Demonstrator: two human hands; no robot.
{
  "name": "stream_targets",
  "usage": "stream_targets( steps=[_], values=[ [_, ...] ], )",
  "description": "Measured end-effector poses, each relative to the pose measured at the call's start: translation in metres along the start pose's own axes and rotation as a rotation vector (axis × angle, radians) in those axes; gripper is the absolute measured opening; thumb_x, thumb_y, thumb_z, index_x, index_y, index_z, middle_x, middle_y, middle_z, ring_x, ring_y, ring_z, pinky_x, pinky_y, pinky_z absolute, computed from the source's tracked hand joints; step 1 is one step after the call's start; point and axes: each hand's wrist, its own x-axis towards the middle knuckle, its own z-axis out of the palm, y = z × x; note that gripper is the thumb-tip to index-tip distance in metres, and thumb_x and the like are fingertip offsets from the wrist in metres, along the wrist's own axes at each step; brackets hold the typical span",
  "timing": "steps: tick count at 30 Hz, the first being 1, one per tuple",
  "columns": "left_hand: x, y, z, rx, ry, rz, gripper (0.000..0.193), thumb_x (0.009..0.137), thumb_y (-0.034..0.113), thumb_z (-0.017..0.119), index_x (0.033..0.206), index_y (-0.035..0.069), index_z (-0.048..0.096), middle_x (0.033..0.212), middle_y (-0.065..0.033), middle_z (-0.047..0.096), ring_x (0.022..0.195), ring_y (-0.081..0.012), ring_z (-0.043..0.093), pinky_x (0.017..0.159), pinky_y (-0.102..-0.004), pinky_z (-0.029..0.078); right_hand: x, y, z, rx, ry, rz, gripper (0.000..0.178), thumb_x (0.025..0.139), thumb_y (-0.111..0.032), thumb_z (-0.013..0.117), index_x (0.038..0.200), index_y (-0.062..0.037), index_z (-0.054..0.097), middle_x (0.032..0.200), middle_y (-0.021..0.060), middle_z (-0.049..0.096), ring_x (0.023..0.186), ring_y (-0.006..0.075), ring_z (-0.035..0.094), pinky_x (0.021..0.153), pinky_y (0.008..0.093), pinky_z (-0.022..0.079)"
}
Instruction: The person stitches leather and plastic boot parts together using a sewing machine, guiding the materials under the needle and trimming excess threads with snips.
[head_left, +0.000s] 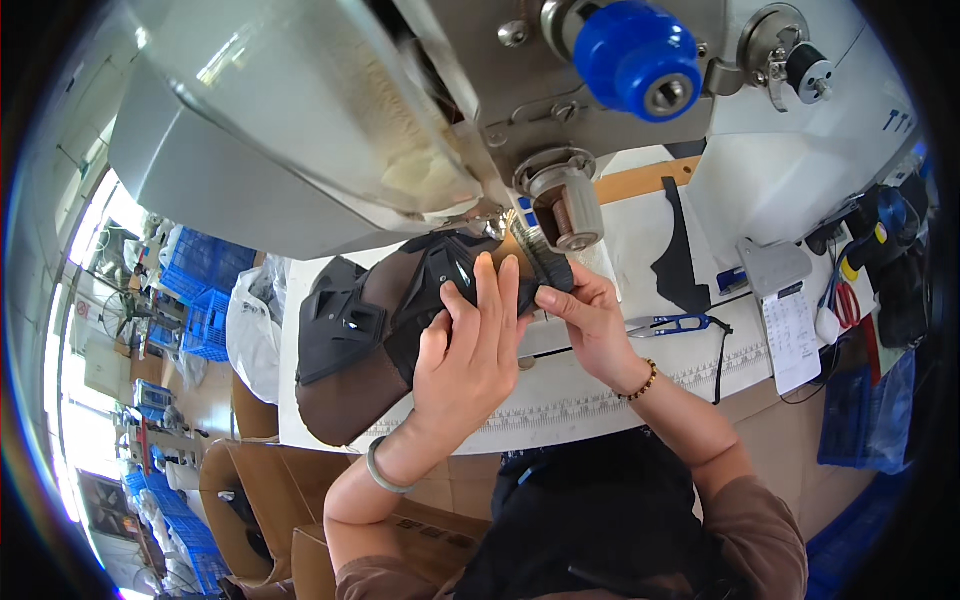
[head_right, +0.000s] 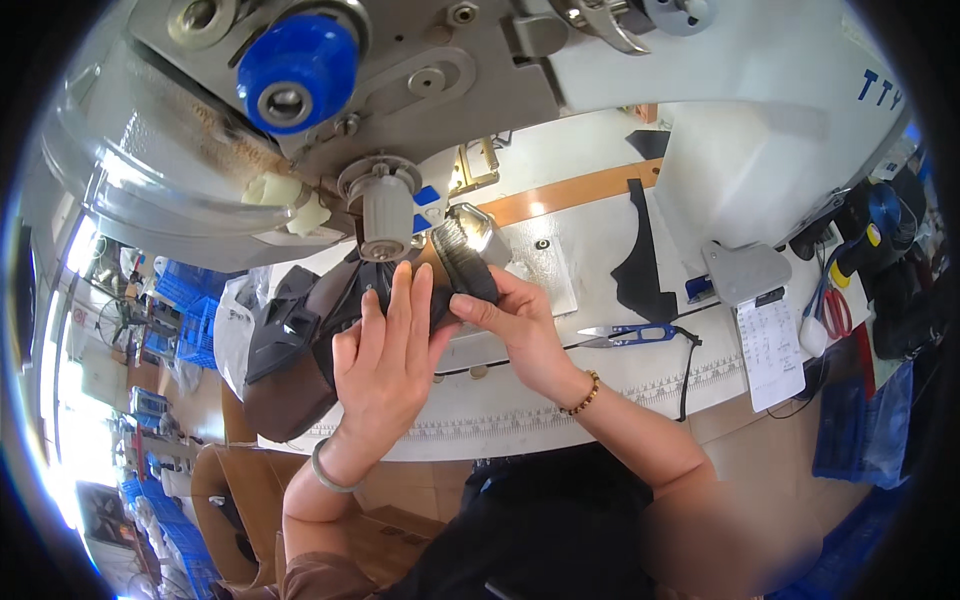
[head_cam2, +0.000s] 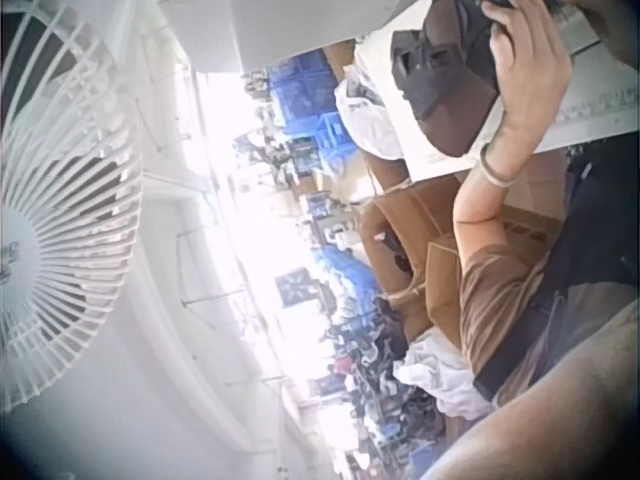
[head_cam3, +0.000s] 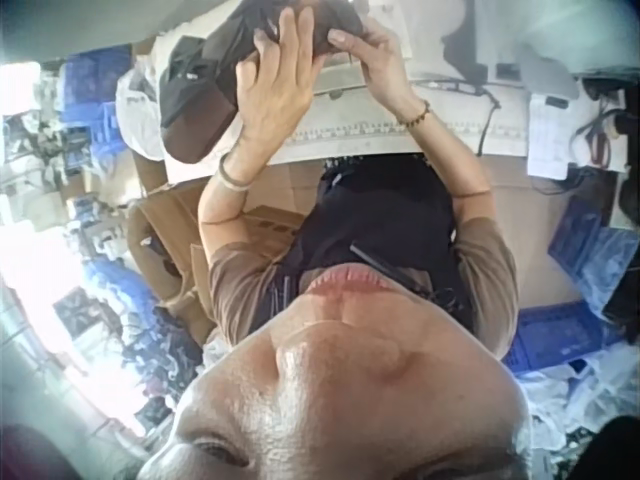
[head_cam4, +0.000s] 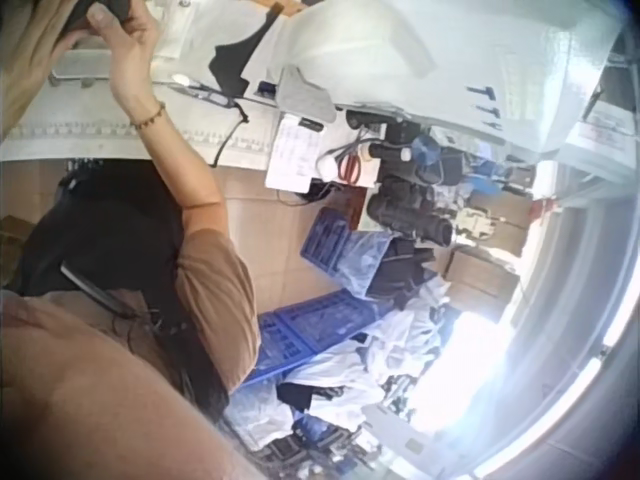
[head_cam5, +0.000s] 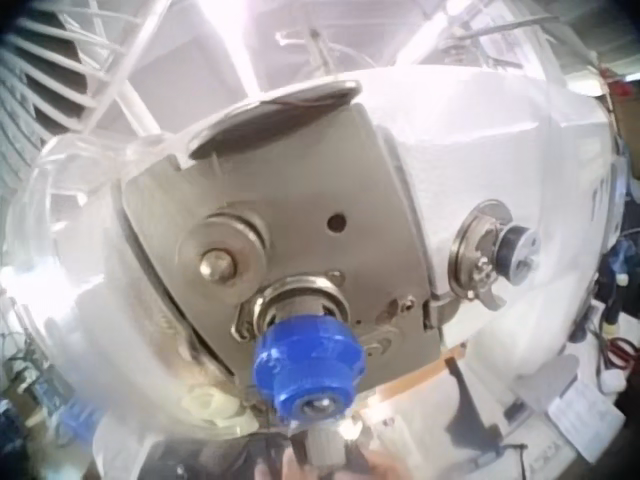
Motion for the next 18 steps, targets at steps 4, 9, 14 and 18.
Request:
stream_targets(
  steps=[4,9,14,18],
  values=[
    [0.002,-0.004,0.002,-0.028,0.015,0.029,0.049,0.083,0.034,0.058,0.121,0.004,0.056,0.118,-0.0091,0.057,0.089,-0.0216,0.055,0.066,-0.0279,0.037,0.000,0.001,0.001,0.006,0.013,-0.004,0.027,0.086,-0.012,0.062,0.110,-0.0002,0.059,0.096,0.0025,0.063,0.087,0.0067,0.056,0.079,0.0226,0.045],
    [0.000,-0.013,0.010,-0.060,0.050,0.064,0.044,0.086,0.031,0.054,0.121,0.004,0.056,0.117,-0.0106,0.057,0.090,-0.0222,0.055,0.067,-0.0282,0.038,0.000,0.005,0.008,0.028,0.009,-0.043,0.027,0.087,-0.012,0.060,0.111,0.0005,0.058,0.099,0.0039,0.063,0.091,0.0076,0.056,0.081,0.0245,0.046],
    [0.000,-0.016,0.012,-0.093,0.057,0.083,0.047,0.084,0.033,0.056,0.122,0.004,0.056,0.119,-0.0098,0.056,0.094,-0.0219,0.053,0.070,-0.0286,0.038,0.000,0.010,0.006,0.001,0.019,-0.033,0.026,0.089,-0.012,0.058,0.112,0.0002,0.057,0.103,0.0028,0.062,0.093,0.0074,0.055,0.084,0.0245,0.045],
    [-0.001,-0.019,0.008,-0.285,-0.007,-0.028,0.056,0.076,0.037,0.066,0.122,0.008,0.055,0.120,-0.0056,0.056,0.102,-0.0192,0.054,0.081,-0.0305,0.038,-0.003,0.000,-0.007,-0.113,-0.088,0.018,0.026,0.090,-0.013,0.056,0.113,0.0000,0.057,0.103,-0.0004,0.060,0.096,0.0050,0.051,0.084,0.0225,0.041]
  ],
)
